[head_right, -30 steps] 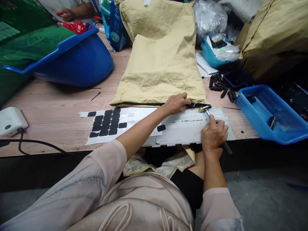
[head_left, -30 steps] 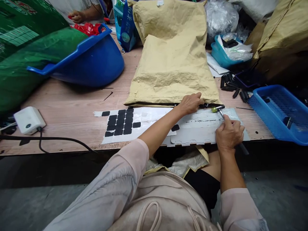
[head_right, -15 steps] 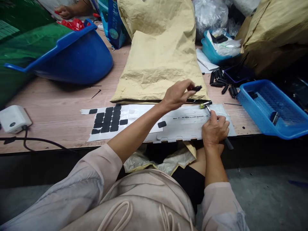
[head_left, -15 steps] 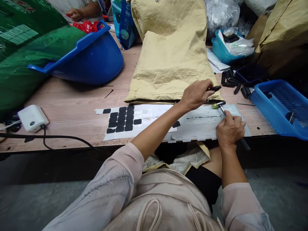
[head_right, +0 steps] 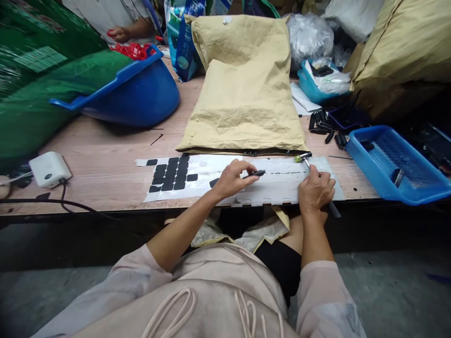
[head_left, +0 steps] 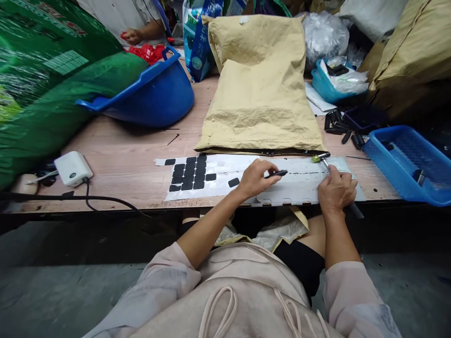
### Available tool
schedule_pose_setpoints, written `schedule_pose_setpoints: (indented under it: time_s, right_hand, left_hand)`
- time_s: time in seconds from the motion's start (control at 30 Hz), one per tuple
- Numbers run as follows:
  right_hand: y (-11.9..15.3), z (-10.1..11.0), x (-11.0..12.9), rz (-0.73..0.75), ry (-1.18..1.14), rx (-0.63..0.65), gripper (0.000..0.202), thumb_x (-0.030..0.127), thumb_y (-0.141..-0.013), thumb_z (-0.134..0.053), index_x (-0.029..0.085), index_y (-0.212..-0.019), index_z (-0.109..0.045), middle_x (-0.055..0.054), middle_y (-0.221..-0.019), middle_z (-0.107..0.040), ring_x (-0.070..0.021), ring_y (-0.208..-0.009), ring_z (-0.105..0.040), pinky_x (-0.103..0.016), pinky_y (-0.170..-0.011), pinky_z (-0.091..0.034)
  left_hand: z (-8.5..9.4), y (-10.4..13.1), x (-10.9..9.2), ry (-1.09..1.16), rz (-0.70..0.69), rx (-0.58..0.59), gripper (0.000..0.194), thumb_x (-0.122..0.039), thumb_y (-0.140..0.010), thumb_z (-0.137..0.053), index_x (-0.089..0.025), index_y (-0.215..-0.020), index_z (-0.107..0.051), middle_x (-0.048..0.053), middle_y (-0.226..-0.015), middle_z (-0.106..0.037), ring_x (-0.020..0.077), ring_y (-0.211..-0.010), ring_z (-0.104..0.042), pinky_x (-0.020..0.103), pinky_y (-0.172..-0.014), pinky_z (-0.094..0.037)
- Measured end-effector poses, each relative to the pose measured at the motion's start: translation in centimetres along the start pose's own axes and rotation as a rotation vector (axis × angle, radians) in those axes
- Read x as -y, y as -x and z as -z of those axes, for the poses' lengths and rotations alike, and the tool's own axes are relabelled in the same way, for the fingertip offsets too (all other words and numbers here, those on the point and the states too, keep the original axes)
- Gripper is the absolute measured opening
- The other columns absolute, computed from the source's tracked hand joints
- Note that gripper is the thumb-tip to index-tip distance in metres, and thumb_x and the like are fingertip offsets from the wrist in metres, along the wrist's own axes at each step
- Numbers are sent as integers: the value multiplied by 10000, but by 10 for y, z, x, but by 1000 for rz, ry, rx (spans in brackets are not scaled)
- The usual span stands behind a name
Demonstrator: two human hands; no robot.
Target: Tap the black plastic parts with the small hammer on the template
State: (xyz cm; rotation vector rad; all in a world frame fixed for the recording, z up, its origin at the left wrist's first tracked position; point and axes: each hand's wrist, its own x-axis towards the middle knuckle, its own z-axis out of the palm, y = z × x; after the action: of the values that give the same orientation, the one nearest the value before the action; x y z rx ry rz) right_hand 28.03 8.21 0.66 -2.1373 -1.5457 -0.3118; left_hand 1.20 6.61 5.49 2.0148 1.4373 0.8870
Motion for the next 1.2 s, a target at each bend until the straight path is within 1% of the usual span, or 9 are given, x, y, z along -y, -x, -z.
schedule_pose_setpoints:
  time_s: [0.1, 0.23, 0.33, 0.43, 0.5, 0.63, 0.83, 1.03, 1.2]
  right_hand:
    - [-4, 4, -4, -23, -46, 47, 390, 233, -942, -554, 270, -1255, -782, -106, -1044, -623, -225, -923, -464, -351, -753, -375]
    - [3, 23, -7, -62, -245, 69, 426, 257, -930, -548, 247, -1295, -769, -106, -1120, -702, -233, -961, -581, -367, -823, -465]
    - [26, 41, 1, 52, -459, 88, 456, 325, -976, -507, 201, -1354, -730, -135, -1206, -740, -250, -1042, -666, -404, -945, -529]
    - [57, 54, 16, 166, -611, 204, 435, 364, -1008, -504, 219, -1354, -723, -130, -1267, -753, -244, -1114, -690, -410, -999, -553]
    - [74, 59, 27, 215, -672, 286, 414, 361, -1020, -510, 218, -1339, -731, -120, -1221, -770, -230, -1096, -703, -390, -990, -564]
    - [90, 68, 43, 285, -671, 359, 390, 327, -1044, -498, 227, -1335, -739, -98, -1112, -779, -205, -982, -714, -343, -903, -570]
    - [96, 83, 56, 363, -613, 267, 397, 312, -1073, -466, 238, -1356, -734, -77, -1007, -753, -178, -892, -695, -294, -825, -538]
    - [106, 80, 55, 408, -408, 282, 426, 250, -1059, -437, 285, -1344, -752, -41, -889, -704, -164, -801, -651, -261, -668, -450]
    - [101, 83, 52, 369, -424, 208, 423, 291, -1066, -435, 277, -1348, -749, -56, -931, -714, -169, -836, -659, -263, -689, -449]
  left_hand:
    - [-20, 22, 19, -100, 97, 76, 147, -256, -858, -787, -221, -999, -763, 49, -978, -732, 247, -975, -617, 402, -913, -497]
    - [-23, 27, 24, -100, 113, 104, 183, -260, -873, -770, -224, -1052, -782, 63, -1025, -700, 252, -1024, -601, 408, -973, -480]
    - [-19, 25, 25, -61, 133, 126, 167, -274, -873, -777, -232, -1034, -790, 59, -1020, -695, 247, -1023, -594, 389, -955, -484]
    - [-18, 25, 25, -50, 152, 126, 161, -270, -863, -792, -224, -1018, -800, 58, -997, -705, 248, -1024, -599, 386, -951, -484]
    - [-19, 24, 23, -51, 168, 115, 160, -256, -846, -806, -214, -1001, -806, 58, -980, -712, 247, -1018, -604, 385, -948, -483]
    - [-21, 23, 18, -25, 212, 99, 167, -229, -815, -819, -214, -981, -800, 40, -960, -714, 231, -994, -609, 375, -956, -483]
    - [-22, 23, 10, 6, 312, 62, 191, -164, -785, -821, -216, -965, -785, 24, -965, -722, 221, -1010, -620, 354, -950, -487]
    - [-24, 23, 2, -53, 402, 52, 130, -220, -788, -827, -236, -912, -789, 30, -970, -743, 263, -1082, -621, 426, -1008, -456]
    - [-22, 23, 0, -37, 405, 65, 155, -231, -796, -814, -260, -948, -816, 27, -971, -748, 261, -1088, -622, 438, -1032, -441]
